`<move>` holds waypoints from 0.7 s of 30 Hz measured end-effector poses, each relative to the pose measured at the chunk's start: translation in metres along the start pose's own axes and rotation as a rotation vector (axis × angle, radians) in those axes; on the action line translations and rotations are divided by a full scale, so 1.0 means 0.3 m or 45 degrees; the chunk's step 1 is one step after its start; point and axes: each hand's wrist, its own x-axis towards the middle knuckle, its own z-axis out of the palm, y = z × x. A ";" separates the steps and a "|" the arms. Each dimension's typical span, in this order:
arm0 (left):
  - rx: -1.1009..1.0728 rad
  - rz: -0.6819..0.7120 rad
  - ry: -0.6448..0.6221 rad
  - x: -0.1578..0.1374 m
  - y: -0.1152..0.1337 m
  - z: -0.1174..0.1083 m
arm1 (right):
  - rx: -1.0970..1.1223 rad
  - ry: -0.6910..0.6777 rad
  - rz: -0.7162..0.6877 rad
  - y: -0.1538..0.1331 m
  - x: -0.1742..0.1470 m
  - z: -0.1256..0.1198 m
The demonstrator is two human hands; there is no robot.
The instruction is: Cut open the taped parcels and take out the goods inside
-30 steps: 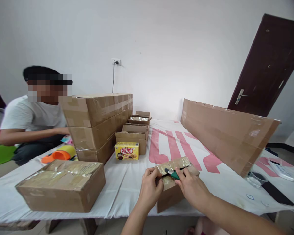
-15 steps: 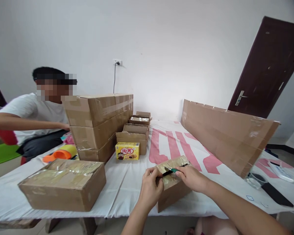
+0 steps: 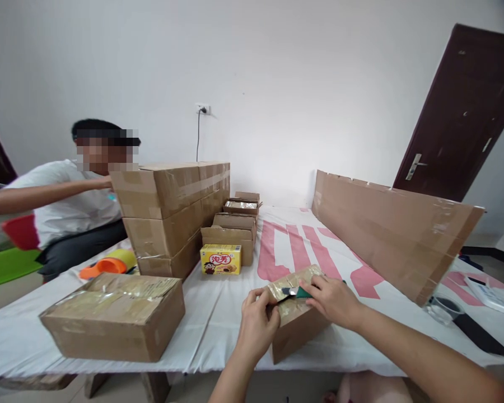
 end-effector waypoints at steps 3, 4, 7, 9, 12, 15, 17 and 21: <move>-0.011 0.010 -0.010 -0.001 0.000 -0.002 | 0.001 -0.064 -0.175 0.076 0.022 -0.023; -0.018 0.013 -0.015 -0.001 -0.001 -0.002 | 0.013 -0.086 -0.204 0.094 0.028 -0.030; -0.030 -0.002 -0.018 -0.002 -0.002 0.001 | 0.098 -0.134 -0.231 0.121 0.038 -0.037; -0.033 -0.009 -0.011 -0.002 -0.002 0.003 | 0.193 -0.159 -0.217 0.121 0.036 -0.031; -0.032 -0.005 -0.008 -0.002 0.001 0.004 | 0.332 -0.195 -0.131 0.106 0.026 -0.018; -0.022 0.001 -0.008 0.001 0.006 0.005 | 0.443 -0.226 -0.028 0.082 0.017 -0.019; -0.015 0.005 -0.011 0.003 0.006 0.006 | 0.541 -0.239 0.047 0.069 0.020 -0.028; -0.027 0.006 -0.036 0.008 0.002 0.006 | 0.831 -0.353 0.159 0.070 0.049 -0.040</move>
